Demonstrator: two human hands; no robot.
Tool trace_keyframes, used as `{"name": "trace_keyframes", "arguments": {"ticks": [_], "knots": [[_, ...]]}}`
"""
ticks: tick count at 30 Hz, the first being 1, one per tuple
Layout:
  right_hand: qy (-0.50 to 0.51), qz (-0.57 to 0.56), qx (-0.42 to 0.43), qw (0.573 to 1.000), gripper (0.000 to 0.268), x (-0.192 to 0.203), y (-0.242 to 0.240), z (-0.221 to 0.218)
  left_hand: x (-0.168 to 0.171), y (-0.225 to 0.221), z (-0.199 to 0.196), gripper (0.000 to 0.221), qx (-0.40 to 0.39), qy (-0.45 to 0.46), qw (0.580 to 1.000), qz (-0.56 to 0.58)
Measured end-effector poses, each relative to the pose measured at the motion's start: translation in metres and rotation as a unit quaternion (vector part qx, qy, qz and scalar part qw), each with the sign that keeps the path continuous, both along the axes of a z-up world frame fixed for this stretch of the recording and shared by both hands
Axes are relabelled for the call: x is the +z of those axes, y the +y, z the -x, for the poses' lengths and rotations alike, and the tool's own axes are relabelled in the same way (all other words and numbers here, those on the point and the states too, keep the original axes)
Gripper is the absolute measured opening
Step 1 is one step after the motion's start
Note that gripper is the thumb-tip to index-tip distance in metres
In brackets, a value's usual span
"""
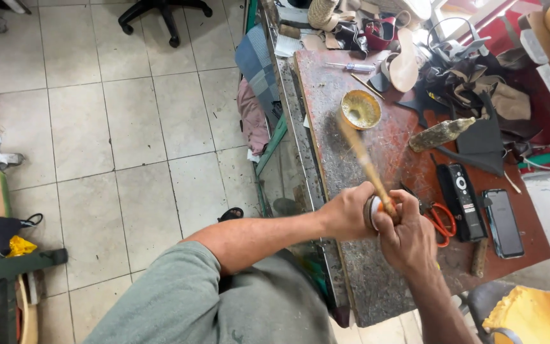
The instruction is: Applying adhesive to shoe soles and components using a brush at a repair workbench
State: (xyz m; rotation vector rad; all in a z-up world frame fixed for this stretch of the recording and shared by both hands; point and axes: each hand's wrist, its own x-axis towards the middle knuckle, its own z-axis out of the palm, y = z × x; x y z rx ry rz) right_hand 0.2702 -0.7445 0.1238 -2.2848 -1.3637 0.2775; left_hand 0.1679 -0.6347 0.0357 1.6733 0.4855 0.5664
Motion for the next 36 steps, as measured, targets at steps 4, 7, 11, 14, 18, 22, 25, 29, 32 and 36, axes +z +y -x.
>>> {"name": "trace_keyframes", "arguments": {"ticks": [4, 7, 11, 14, 18, 22, 25, 29, 32, 36], "knots": [[-0.124, -0.14, 0.137, 0.973, 0.069, -0.039, -0.007, -0.037, -0.004, 0.018, -0.003, 0.063, -0.031, 0.012, 0.999, -0.02], [-0.185, -0.209, 0.185, 0.942, 0.049, -0.042, 0.01, -0.029, -0.009, 0.044, -0.007, 0.067, -0.075, 0.03, 0.994, -0.076], [0.002, -0.032, 0.0, 0.999, 0.067, -0.037, 0.02, -0.019, -0.004, 0.069, 0.005, 0.067, -0.188, 0.001, 0.98, -0.066], [-0.069, -0.083, 0.1, 0.989, 0.077, -0.05, 0.017, -0.031, 0.008, 0.08, 0.011, 0.06, -0.279, -0.039, 0.953, 0.106], [0.112, 0.074, -0.183, 0.974, 0.047, -0.014, 0.061, 0.001, -0.015, 0.082, -0.021, 0.062, -0.116, 0.034, 0.978, -0.172], [0.05, -0.049, -0.035, 0.997, 0.055, -0.032, 0.057, -0.016, -0.013, 0.109, -0.025, 0.067, -0.18, -0.037, 0.979, -0.092], [0.001, -0.102, 0.027, 0.994, 0.064, -0.05, 0.051, -0.03, -0.008, 0.126, -0.024, 0.072, -0.302, -0.075, 0.95, 0.031], [0.028, -0.176, 0.108, 0.978, 0.067, -0.056, 0.059, -0.034, 0.001, 0.145, -0.027, 0.067, -0.435, 0.023, 0.862, 0.259], [0.028, -0.188, 0.139, 0.972, 0.064, -0.055, 0.065, -0.031, -0.001, 0.15, -0.025, 0.066, -0.474, 0.006, 0.794, 0.38], [-0.006, -0.158, 0.093, 0.983, 0.053, -0.063, 0.07, -0.024, -0.011, 0.148, -0.031, 0.065, -0.437, 0.046, 0.842, 0.312]]}}
